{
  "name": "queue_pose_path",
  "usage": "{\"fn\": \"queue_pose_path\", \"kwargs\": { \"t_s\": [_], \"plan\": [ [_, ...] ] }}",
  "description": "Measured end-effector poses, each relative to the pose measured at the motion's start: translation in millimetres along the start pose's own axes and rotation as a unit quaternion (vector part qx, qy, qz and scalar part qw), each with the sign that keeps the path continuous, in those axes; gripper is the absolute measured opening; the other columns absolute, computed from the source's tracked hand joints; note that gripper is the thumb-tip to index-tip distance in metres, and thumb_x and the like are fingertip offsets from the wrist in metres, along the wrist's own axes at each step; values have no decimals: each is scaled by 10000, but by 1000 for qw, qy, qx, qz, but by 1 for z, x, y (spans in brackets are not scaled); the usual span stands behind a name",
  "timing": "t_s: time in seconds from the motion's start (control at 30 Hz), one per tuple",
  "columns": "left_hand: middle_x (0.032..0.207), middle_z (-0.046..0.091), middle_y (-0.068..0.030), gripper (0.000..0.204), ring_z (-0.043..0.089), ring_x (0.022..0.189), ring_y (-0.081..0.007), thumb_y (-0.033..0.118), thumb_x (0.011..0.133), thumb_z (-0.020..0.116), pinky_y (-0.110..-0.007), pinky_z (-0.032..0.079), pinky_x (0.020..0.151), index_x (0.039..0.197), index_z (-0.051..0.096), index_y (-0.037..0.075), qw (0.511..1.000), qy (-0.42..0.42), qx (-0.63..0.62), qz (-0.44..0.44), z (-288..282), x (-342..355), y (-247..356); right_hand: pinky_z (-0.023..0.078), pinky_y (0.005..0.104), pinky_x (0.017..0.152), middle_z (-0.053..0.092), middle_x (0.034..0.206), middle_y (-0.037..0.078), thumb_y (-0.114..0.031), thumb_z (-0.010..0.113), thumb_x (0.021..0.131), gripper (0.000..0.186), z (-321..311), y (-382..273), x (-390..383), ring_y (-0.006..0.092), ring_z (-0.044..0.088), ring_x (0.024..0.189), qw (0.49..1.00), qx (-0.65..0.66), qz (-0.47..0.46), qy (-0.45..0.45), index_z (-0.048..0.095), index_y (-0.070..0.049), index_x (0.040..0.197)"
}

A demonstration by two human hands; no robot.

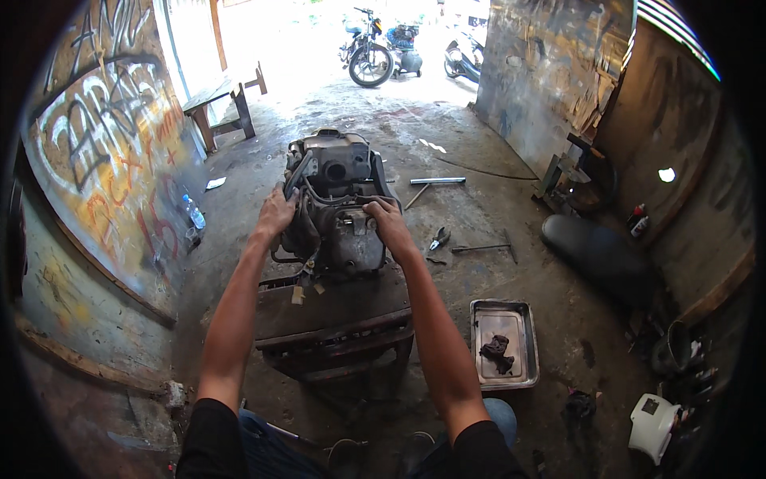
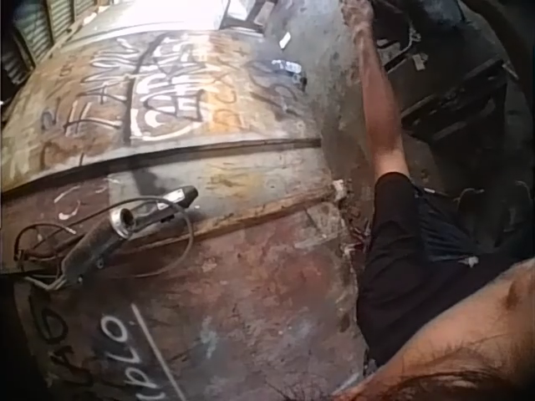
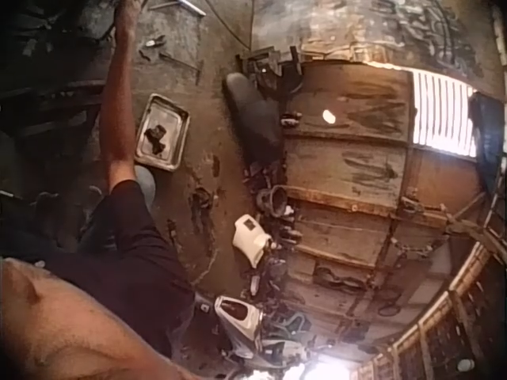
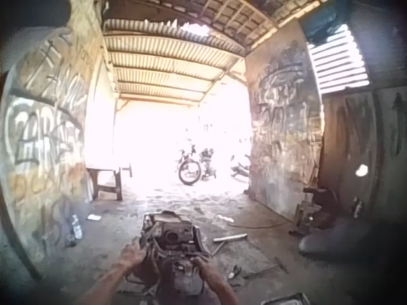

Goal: Disassembling and repairing components of a motorcycle engine using hand tools.

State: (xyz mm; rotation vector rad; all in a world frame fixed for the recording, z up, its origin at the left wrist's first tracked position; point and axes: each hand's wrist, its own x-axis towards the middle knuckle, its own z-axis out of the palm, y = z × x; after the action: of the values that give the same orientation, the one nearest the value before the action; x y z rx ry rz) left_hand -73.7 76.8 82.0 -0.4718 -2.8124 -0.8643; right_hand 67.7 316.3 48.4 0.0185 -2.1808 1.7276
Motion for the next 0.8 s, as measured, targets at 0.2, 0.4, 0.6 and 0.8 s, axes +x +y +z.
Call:
{"fn": "queue_pose_path", "kwargs": {
  "t_s": [0.2, 0.4, 0.6, 0.8],
  "plan": [
    [1226, 578, -325, 518, 545, 1164, -488, 388, 996, 503, -520, 432, 1015, 1246, 492, -66, 999, 41, -3, 13, 6, -7, -12, 370, 363, 1062, 605, 1222, 161, -257, 580, 909, 282, 8, 1, -1, 316, 471, 1258, 999, 13, -13, 34, 688, -50, 1067],
    [1426, 451, -328, 710, 433, 1344, -443, 415, 981, 541, -439, 351, 1132, 1445, 366, -93, 995, 43, -73, -53, 8, -42, -45, 371, 396, 1078, 626, 1224, 150, -252, 566, 921, 247, 27, 8, -4, 331, 453, 1272, 990, -90, -104, -11, 668, -58, 1035],
    [1422, 470, -308, 677, 439, 1346, -427, 327, 953, 603, -429, 352, 1134, 1440, 380, -88, 994, 43, -99, -28, 13, -31, -54, 357, 405, 1080, 603, 1255, 174, -289, 520, 946, 306, 23, -3, -5, 330, 436, 1267, 985, -136, -100, -32, 671, -80, 1111],
    [1401, 490, -304, 679, 466, 1319, -425, 301, 939, 618, -425, 364, 1121, 1446, 377, -81, 990, 15, -126, -59, 10, -35, -52, 355, 365, 1109, 613, 1290, 139, -397, 498, 996, 450, -6, -25, 6, 275, 491, 1269, 982, -128, 40, -134, 610, -106, 1322]
  ]
}}
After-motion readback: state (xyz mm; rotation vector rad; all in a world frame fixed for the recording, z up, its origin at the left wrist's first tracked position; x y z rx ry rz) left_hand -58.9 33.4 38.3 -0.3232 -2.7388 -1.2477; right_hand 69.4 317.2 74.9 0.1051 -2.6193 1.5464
